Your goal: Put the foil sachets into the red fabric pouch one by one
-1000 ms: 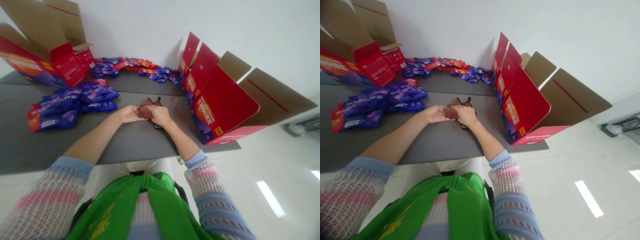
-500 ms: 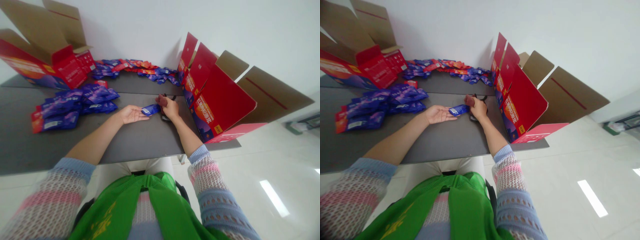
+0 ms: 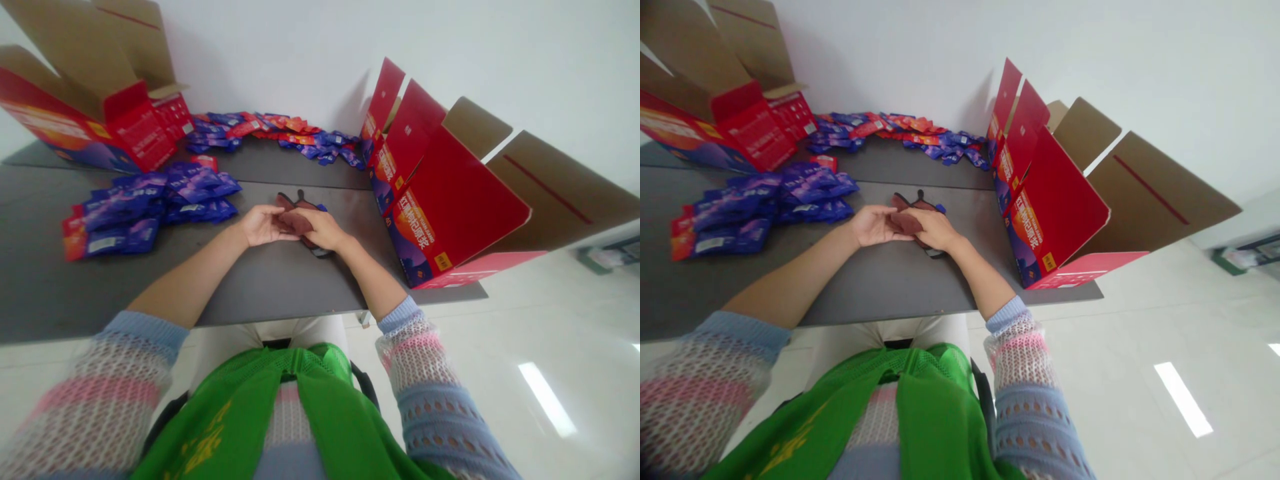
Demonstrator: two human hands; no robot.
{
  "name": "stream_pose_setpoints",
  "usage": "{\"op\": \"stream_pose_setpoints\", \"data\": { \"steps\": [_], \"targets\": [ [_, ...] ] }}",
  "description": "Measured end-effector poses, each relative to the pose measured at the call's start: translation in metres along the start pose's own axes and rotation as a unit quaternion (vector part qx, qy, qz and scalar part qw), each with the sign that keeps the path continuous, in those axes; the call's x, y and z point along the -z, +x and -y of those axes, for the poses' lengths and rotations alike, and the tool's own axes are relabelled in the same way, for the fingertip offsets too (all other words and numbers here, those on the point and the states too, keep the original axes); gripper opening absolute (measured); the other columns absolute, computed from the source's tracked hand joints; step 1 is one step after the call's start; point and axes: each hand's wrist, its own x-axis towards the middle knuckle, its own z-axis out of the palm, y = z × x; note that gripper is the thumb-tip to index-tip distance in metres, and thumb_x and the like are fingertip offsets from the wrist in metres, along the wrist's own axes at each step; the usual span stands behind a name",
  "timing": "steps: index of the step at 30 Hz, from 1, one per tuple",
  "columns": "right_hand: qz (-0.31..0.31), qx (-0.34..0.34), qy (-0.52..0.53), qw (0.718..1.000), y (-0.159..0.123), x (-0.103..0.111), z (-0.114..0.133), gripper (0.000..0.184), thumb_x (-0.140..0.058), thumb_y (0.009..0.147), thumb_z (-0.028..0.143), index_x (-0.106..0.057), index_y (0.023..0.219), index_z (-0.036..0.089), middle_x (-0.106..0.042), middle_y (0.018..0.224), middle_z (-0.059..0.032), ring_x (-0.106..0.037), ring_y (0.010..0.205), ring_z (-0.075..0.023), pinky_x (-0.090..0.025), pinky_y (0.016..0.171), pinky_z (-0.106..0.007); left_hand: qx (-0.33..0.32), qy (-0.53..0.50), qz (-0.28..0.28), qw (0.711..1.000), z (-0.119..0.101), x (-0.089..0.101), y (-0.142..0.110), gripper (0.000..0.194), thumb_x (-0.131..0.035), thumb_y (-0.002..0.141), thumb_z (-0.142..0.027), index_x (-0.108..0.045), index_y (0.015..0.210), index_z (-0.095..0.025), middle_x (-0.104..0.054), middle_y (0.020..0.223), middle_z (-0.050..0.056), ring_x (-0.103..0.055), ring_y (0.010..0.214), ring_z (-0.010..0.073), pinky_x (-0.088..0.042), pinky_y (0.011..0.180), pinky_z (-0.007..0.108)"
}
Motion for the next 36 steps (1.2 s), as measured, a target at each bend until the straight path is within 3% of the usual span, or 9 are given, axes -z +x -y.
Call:
{"op": "stream_pose_setpoints", "data": {
  "steps": [5, 8, 11, 15, 19, 25, 28, 31, 36],
  "targets": [
    [0.117, -0.052, -0.014, 0.992, -0.013, 0.029, 0.007, 0.035, -0.059, 0.084, 0.029, -0.072, 0.117, 0.026, -0.076, 0.109, 0.0012, -0.069, 0.099, -0.0219, -0.046, 0.080, -0.025, 0.021, 0.024, -0.038, 0.999, 0.000, 0.001, 0.006, 0.039, -0.045, 0.087, -0.008, -0.065, 0.119, -0.001, -0.076, 0.085, 0.018, -0.075, 0.077, 0.0249, -0.057, 0.095, 0.042],
    [0.158, -0.110, -0.059, 0.979, -0.023, 0.045, 0.006, 0.037, -0.067, 0.081, 0.029, -0.073, 0.117, 0.034, -0.077, 0.109, 0.0029, -0.070, 0.103, -0.0239, -0.045, 0.078, -0.026, 0.045, 0.027, -0.042, 0.998, -0.002, 0.002, 0.009, 0.041, -0.044, 0.090, -0.009, -0.062, 0.126, -0.002, -0.077, 0.091, 0.019, -0.076, 0.083, 0.0256, -0.055, 0.099, 0.043],
    [0.122, -0.196, -0.146, 0.962, -0.031, 0.059, 0.002, 0.040, -0.068, 0.079, 0.026, -0.073, 0.118, 0.034, -0.077, 0.112, -0.0017, -0.069, 0.107, -0.0291, -0.047, 0.081, -0.030, 0.050, 0.025, -0.047, 0.997, -0.002, 0.001, 0.011, 0.040, -0.043, 0.094, -0.011, -0.060, 0.130, -0.002, -0.077, 0.098, 0.021, -0.076, 0.094, 0.0274, -0.052, 0.104, 0.049],
    [-0.017, -0.237, -0.208, 0.949, -0.035, 0.069, 0.002, 0.043, -0.059, 0.082, 0.018, -0.069, 0.123, 0.028, -0.075, 0.116, -0.0083, -0.067, 0.110, -0.0327, -0.048, 0.088, -0.038, 0.041, 0.037, -0.063, 0.996, -0.001, -0.003, 0.011, 0.033, -0.046, 0.096, -0.012, -0.061, 0.124, -0.003, -0.077, 0.099, 0.020, -0.076, 0.093, 0.0264, -0.055, 0.100, 0.048],
    [-0.083, -0.139, -0.165, 0.973, -0.027, 0.054, 0.015, 0.057, -0.053, 0.084, 0.015, -0.057, 0.139, 0.029, -0.067, 0.136, -0.0031, -0.061, 0.123, -0.0294, -0.048, 0.093, -0.038, 0.031, 0.062, -0.076, 0.995, 0.000, -0.008, 0.008, 0.028, -0.046, 0.093, -0.005, -0.065, 0.114, -0.005, -0.077, 0.093, 0.017, -0.076, 0.088, 0.0245, -0.058, 0.096, 0.046],
    [0.031, -0.003, -0.121, 0.992, -0.006, 0.006, 0.026, 0.040, -0.046, 0.096, 0.017, -0.065, 0.131, 0.025, -0.064, 0.141, -0.0016, -0.057, 0.130, -0.0205, -0.044, 0.103, -0.032, 0.018, 0.124, -0.143, 0.982, -0.001, -0.013, 0.008, 0.043, -0.040, 0.083, 0.008, -0.066, 0.114, -0.006, -0.072, 0.069, 0.009, -0.072, 0.069, 0.0212, -0.061, 0.085, 0.039],
    [0.030, -0.005, -0.155, 0.987, -0.001, -0.004, 0.028, 0.037, -0.043, 0.101, 0.019, -0.071, 0.124, 0.026, -0.064, 0.141, -0.0014, -0.051, 0.135, -0.0222, -0.035, 0.114, -0.040, 0.029, 0.144, -0.173, 0.974, 0.000, -0.014, 0.012, 0.055, -0.036, 0.080, 0.010, -0.064, 0.123, -0.010, -0.071, 0.070, 0.008, -0.072, 0.069, 0.0218, -0.061, 0.081, 0.037],
    [0.031, -0.022, -0.177, 0.983, -0.001, -0.002, 0.031, 0.038, -0.043, 0.102, 0.017, -0.075, 0.117, 0.030, -0.065, 0.140, 0.0017, -0.047, 0.139, -0.0241, -0.028, 0.118, -0.048, 0.032, 0.140, -0.170, 0.975, 0.001, -0.016, 0.014, 0.051, -0.035, 0.086, 0.005, -0.061, 0.126, -0.012, -0.072, 0.075, 0.009, -0.072, 0.071, 0.0229, -0.060, 0.081, 0.039],
    [0.030, -0.108, -0.180, 0.977, -0.006, 0.006, 0.012, 0.037, -0.046, 0.100, 0.014, -0.078, 0.111, 0.029, -0.070, 0.131, 0.0004, -0.051, 0.134, -0.0213, -0.024, 0.120, -0.043, 0.026, 0.137, -0.145, 0.980, 0.003, -0.013, 0.013, 0.041, -0.036, 0.093, 0.000, -0.056, 0.128, -0.007, -0.073, 0.078, 0.012, -0.074, 0.074, 0.0235, -0.057, 0.093, 0.046]
  ]
}}
